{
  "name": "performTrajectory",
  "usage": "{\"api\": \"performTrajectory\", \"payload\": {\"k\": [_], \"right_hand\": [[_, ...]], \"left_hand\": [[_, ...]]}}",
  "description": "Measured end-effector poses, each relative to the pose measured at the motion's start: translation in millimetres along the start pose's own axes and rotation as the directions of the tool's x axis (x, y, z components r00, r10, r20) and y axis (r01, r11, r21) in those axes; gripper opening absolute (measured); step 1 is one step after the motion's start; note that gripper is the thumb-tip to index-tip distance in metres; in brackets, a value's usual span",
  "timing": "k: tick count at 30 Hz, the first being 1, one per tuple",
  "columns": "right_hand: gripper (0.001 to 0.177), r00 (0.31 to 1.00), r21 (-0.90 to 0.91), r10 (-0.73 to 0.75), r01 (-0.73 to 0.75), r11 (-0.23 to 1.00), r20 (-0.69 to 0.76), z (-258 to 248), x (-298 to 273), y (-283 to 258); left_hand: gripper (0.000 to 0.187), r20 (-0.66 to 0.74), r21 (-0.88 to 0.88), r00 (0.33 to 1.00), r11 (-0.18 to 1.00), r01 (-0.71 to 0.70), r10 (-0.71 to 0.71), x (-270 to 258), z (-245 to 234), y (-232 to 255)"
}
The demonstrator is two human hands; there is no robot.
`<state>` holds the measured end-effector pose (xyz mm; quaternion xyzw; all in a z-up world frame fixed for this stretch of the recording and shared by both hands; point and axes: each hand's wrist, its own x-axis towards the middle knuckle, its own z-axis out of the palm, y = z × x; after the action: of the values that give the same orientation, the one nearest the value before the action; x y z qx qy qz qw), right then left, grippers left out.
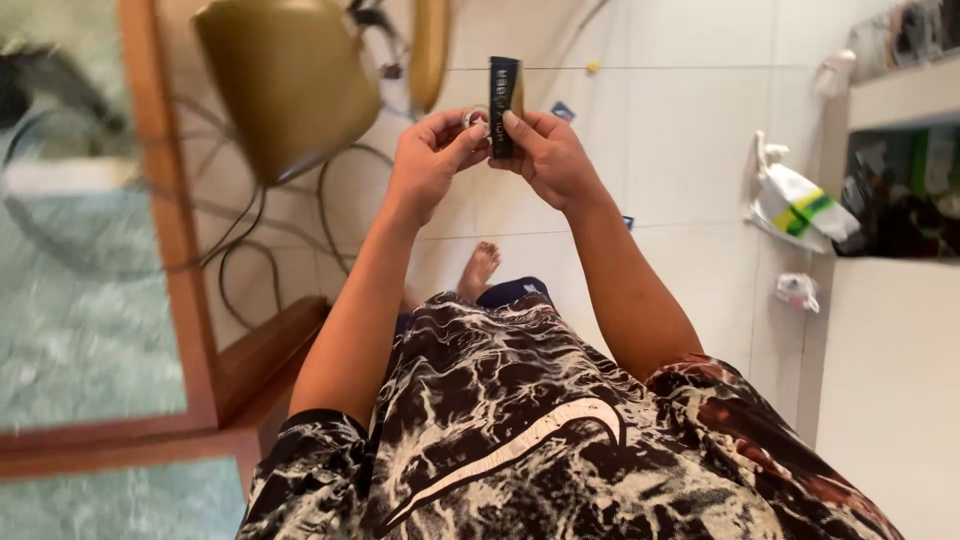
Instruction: Wiping a table surface with a cloth.
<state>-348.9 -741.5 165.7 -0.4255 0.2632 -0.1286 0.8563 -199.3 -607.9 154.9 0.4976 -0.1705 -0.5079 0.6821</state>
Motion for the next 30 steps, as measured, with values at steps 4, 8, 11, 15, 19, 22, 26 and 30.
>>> {"api": "performTrajectory", "payload": {"k": [4,8,11,15,19,22,26,30], "right_hand": [[0.026,0.998,-0.037,-0.040,0.038,0.999,-0.052,-40.7,7.8,-40.8],[0.025,0.992,-0.029,-0.061,0.058,0.998,-0.111,-80.1,38.5,-69.6],[0.025,0.990,-0.023,-0.058,0.056,0.998,-0.129,-107.0,67.7,-92.7],[0.024,0.986,-0.045,-0.062,0.055,0.997,-0.152,-127.7,131.0,-125.2],[0.022,0.984,-0.037,-0.086,0.081,0.996,-0.156,-145.0,193.0,-168.4],[0.021,0.978,-0.020,-0.017,0.013,1.000,-0.206,-158.1,238.9,-195.2],[0.019,0.992,0.030,-0.063,0.067,0.997,-0.109,-174.3,301.4,-220.5],[0.020,0.998,0.002,-0.015,0.015,1.000,-0.067,-187.6,376.8,-266.5]], "left_hand": [[0.028,0.047,0.025,0.997,0.998,0.052,-0.053,49.8,42.6,-1.0],[0.027,0.109,-0.040,0.993,0.998,0.049,-0.045,105.9,67.0,1.6],[0.027,0.115,-0.027,0.992,0.998,0.064,-0.060,150.2,81.7,9.4],[0.027,0.110,-0.044,0.993,0.998,0.037,-0.032,224.5,77.9,17.7],[0.026,0.074,-0.013,0.997,1.000,0.022,-0.021,293.1,84.6,47.1],[0.026,-0.001,-0.056,0.997,0.995,0.082,-0.082,344.8,81.5,55.4],[0.026,-0.052,-0.075,0.998,0.997,0.020,-0.024,405.8,73.5,70.0],[0.026,-0.097,-0.081,0.995,0.996,-0.024,0.016,477.1,69.4,99.0]]}}
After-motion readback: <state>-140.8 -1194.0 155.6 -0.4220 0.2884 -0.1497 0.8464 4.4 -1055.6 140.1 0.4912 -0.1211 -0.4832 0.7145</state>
